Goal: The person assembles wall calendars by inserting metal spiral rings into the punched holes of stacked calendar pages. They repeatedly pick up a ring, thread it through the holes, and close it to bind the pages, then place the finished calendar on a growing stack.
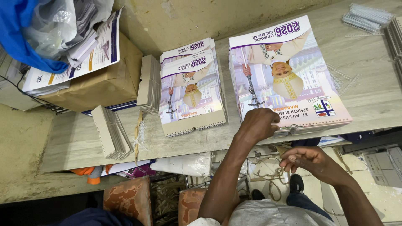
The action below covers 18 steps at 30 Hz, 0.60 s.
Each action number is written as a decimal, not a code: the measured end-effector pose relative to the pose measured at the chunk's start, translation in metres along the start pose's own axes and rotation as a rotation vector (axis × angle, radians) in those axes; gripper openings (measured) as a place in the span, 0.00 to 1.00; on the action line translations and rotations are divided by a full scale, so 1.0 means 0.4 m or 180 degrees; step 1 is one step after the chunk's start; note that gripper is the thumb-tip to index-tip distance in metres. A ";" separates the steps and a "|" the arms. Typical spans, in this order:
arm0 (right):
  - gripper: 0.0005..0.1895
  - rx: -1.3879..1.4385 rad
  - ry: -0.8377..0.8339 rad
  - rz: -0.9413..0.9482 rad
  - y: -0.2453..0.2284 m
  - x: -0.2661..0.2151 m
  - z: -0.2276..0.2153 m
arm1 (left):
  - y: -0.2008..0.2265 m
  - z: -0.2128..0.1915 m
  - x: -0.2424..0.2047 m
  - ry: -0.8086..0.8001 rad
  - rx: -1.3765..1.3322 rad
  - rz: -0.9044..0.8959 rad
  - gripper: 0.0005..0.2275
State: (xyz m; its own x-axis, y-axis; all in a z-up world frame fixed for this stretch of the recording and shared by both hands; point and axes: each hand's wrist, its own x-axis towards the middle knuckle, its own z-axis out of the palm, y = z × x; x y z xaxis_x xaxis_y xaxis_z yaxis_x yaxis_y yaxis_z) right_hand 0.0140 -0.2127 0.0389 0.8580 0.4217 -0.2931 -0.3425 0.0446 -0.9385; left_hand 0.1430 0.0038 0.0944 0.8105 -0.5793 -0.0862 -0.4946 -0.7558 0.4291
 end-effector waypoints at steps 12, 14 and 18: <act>0.10 -0.1436 0.1405 -0.0826 -0.078 -0.022 -0.034 | -0.016 0.042 -0.035 0.0809 0.0044 0.0225 0.03; 0.06 -0.2353 0.1743 -0.1586 -0.104 0.013 -0.047 | -0.024 0.052 -0.044 0.1117 -0.0103 0.0169 0.05; 0.14 -0.4017 0.1053 -0.1818 -0.102 0.145 -0.127 | -0.029 0.049 -0.048 0.1086 -0.0058 0.0218 0.05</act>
State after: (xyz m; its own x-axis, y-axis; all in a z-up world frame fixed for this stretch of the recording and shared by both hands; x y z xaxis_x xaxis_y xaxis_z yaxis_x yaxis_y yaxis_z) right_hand 0.0973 -0.2360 0.0509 0.8685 0.3856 0.3115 0.4898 -0.7641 -0.4198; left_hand 0.1271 0.0179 0.0736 0.8354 -0.4907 0.2476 -0.5482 -0.7114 0.4397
